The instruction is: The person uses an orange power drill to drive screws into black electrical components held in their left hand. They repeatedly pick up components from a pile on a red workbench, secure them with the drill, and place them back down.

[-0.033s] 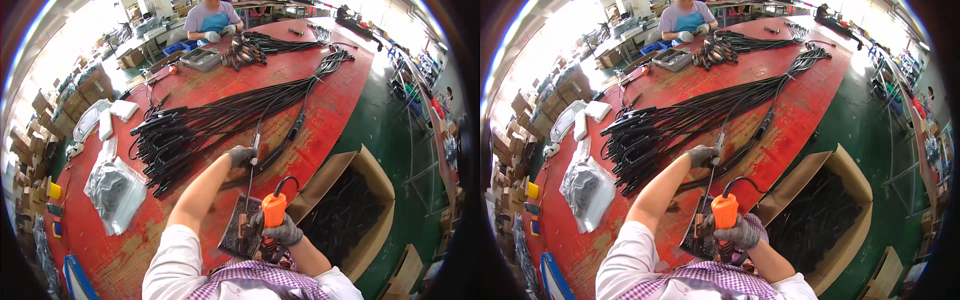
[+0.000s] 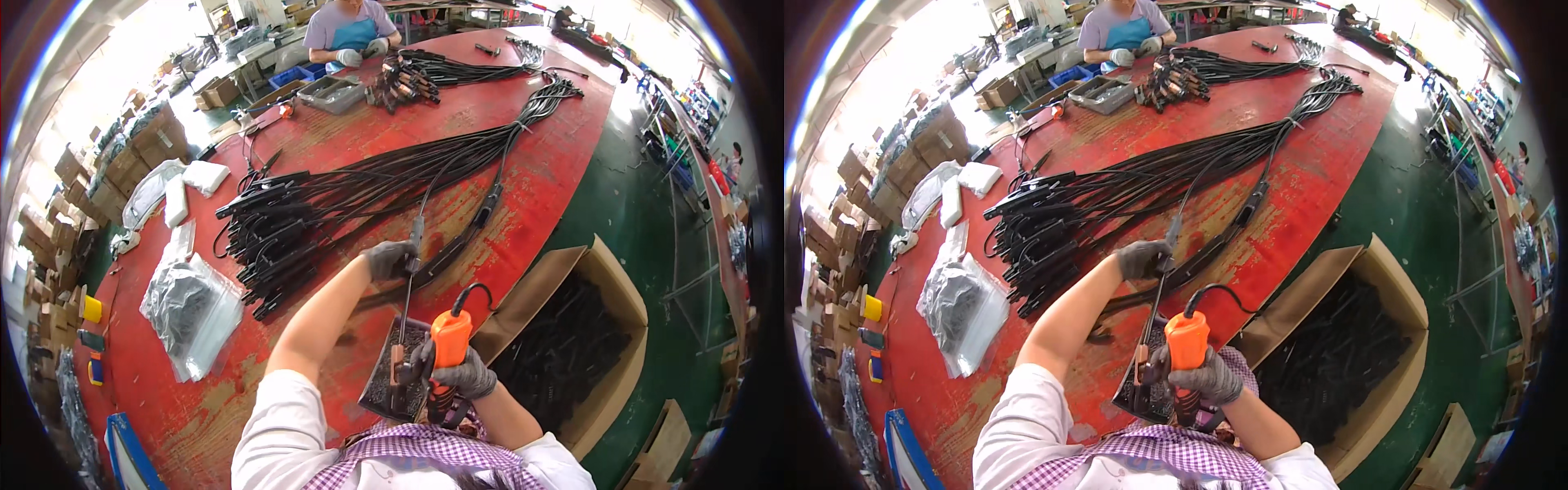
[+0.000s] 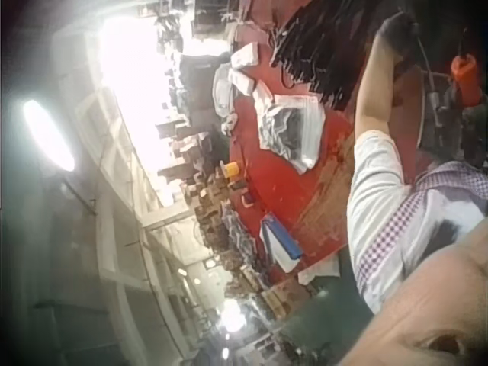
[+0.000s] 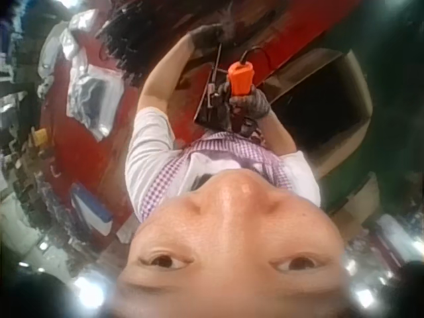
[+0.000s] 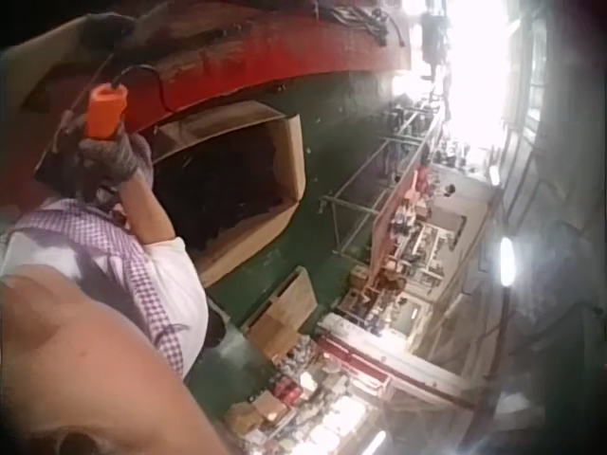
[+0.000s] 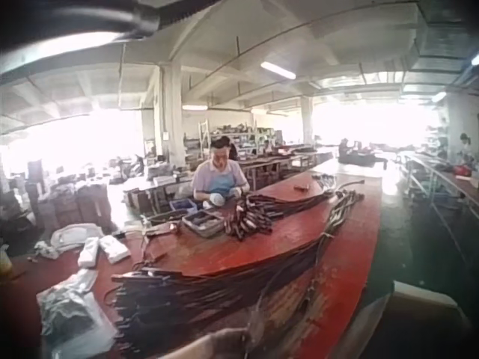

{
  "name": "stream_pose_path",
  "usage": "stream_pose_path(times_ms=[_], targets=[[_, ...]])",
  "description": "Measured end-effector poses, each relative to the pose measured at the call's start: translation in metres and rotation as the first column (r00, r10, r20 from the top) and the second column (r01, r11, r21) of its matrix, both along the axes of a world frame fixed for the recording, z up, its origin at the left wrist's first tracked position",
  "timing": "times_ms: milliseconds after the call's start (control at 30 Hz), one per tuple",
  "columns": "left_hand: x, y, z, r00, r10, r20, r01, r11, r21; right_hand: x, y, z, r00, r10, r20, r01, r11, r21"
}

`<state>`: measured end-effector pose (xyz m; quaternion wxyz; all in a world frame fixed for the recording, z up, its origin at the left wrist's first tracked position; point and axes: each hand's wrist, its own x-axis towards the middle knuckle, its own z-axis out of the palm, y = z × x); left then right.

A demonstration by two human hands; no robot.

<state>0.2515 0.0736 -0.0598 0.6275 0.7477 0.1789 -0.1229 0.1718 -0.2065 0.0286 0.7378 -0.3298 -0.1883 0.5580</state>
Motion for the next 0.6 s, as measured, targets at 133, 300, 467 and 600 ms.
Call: stream_pose_path(times_ms=[133, 300, 467, 600], targets=[[-0.076, -0.025, 0.045, 0.981, 0.194, 0.021, -0.148, 0.807, -0.572, 0.005, 0.024, -0.006, 0.997, -0.066, -0.03, 0.066, 0.998, -0.022], [-0.133, -0.054, 0.046, 0.853, 0.41, -0.322, -0.486, 0.401, -0.777, 0.007, 0.055, -0.021, 0.984, -0.084, -0.155, 0.073, 0.994, -0.077], [-0.165, -0.085, 0.068, 0.817, 0.462, -0.346, -0.557, 0.478, -0.679, 0.011, 0.057, -0.037, 0.973, -0.05, -0.226, 0.011, 0.985, -0.171], [-0.185, -0.086, 0.051, 0.894, 0.252, -0.371, -0.419, 0.172, -0.892, 0.01, 0.055, -0.03, 0.973, 0.008, -0.232, -0.067, 0.967, -0.247]])
